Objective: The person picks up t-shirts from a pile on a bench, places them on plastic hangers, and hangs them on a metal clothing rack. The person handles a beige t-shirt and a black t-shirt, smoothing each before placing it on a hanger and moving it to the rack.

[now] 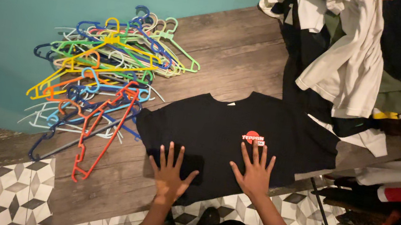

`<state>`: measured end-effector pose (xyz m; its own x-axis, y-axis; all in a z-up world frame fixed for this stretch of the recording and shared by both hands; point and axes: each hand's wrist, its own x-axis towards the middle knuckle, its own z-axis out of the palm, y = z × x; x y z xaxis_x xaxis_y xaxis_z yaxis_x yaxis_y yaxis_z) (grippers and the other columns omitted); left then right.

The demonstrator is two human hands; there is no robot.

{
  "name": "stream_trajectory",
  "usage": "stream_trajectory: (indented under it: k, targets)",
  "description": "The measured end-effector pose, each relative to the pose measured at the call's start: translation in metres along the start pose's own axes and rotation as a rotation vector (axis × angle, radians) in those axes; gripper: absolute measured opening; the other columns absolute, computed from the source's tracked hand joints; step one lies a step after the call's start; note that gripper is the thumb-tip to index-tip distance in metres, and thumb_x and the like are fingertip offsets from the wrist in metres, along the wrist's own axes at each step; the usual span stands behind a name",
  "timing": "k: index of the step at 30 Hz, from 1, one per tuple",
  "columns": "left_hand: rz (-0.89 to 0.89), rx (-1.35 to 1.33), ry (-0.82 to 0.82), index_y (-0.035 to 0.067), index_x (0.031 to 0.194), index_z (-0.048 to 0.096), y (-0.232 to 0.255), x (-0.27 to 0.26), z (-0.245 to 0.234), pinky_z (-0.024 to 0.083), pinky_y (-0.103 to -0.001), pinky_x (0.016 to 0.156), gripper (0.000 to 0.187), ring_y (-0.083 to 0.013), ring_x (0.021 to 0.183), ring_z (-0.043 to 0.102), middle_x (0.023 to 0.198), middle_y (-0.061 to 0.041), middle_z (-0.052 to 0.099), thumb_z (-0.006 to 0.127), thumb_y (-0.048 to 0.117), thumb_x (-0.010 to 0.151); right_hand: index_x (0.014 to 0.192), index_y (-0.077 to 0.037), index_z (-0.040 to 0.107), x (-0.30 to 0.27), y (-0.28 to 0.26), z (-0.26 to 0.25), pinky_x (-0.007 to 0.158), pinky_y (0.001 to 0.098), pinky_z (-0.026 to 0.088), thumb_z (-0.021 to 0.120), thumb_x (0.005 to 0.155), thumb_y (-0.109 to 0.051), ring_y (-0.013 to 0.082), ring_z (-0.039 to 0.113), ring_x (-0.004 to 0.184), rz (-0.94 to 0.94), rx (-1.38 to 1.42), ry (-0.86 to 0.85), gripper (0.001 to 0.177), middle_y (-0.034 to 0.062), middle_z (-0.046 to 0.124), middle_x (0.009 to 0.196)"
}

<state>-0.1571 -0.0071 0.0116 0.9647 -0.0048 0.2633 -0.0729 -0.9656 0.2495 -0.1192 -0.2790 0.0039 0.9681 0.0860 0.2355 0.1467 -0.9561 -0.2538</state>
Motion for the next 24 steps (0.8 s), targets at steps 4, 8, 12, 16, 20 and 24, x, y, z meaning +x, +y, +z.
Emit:
stream_trajectory:
  k: [4, 8, 12, 16, 20, 24]
  targets:
    - [-0.041, -0.005, -0.051, 0.021, 0.153, 0.042, 0.002, -0.002, -0.003, 0.009, -0.075, 0.114, 0.097, -0.0446, 0.151, 0.016, 0.164, -0.016, 0.025, 0.066, 0.074, 0.076, 0.157, -0.028, 0.038, -0.003, 0.003, 0.002, 0.118, 0.0699, 0.012, 0.055, 0.09, -0.062, 0.0417, 0.021, 0.153, -0.014, -0.028, 0.004, 0.077, 0.0108, 0.024, 0.168]
    - [-0.022, -0.026, 0.05, 0.019, 0.153, 0.043, 0.006, -0.013, -0.004, 0.01, -0.076, 0.114, 0.098, -0.0449, 0.152, 0.016, 0.164, -0.018, 0.025, 0.067, 0.075, 0.076, 0.156, -0.03, 0.04, -0.009, 0.005, 0.003, 0.118, 0.0687, 0.012, 0.055, 0.09, -0.063, 0.0409, 0.021, 0.153, -0.018, -0.014, 0.024, 0.075, 0.01, 0.025, 0.168]
    - [-0.028, -0.046, 0.097, 0.017, 0.153, 0.044, 0.012, -0.028, -0.005, 0.011, -0.075, 0.115, 0.097, -0.0453, 0.153, 0.018, 0.165, -0.02, 0.026, 0.067, 0.074, 0.077, 0.156, -0.03, 0.041, -0.019, 0.008, 0.002, 0.119, 0.0684, 0.013, 0.055, 0.09, -0.062, 0.0404, 0.022, 0.154, -0.039, 0.005, 0.043, 0.075, 0.0093, 0.026, 0.168]
    - [-0.048, -0.054, 0.095, 0.017, 0.153, 0.045, 0.014, -0.033, -0.005, 0.012, -0.075, 0.114, 0.097, -0.0463, 0.151, 0.021, 0.164, -0.02, 0.028, 0.069, 0.073, 0.078, 0.157, -0.029, 0.041, -0.022, 0.01, 0.004, 0.12, 0.0684, 0.012, 0.054, 0.091, -0.063, 0.0405, 0.022, 0.154, -0.054, 0.008, 0.06, 0.075, 0.009, 0.025, 0.169]
    - [-0.055, -0.08, 0.092, 0.018, 0.152, 0.046, 0.012, -0.033, -0.004, 0.013, -0.076, 0.113, 0.096, -0.0464, 0.15, 0.023, 0.163, -0.019, 0.03, 0.071, 0.072, 0.076, 0.157, -0.03, 0.04, -0.021, 0.013, 0.009, 0.119, 0.0684, 0.011, 0.053, 0.091, -0.064, 0.0404, 0.02, 0.154, -0.048, -0.017, 0.037, 0.075, 0.0092, 0.024, 0.169]
    - [-0.054, -0.07, 0.086, 0.019, 0.152, 0.047, 0.01, -0.034, -0.001, 0.013, -0.076, 0.113, 0.096, -0.0452, 0.151, 0.024, 0.164, -0.018, 0.029, 0.071, 0.07, 0.075, 0.158, -0.03, 0.038, -0.021, 0.016, 0.014, 0.119, 0.0677, 0.012, 0.053, 0.091, -0.064, 0.0406, 0.02, 0.154, -0.048, -0.021, 0.014, 0.076, 0.0093, 0.023, 0.169]
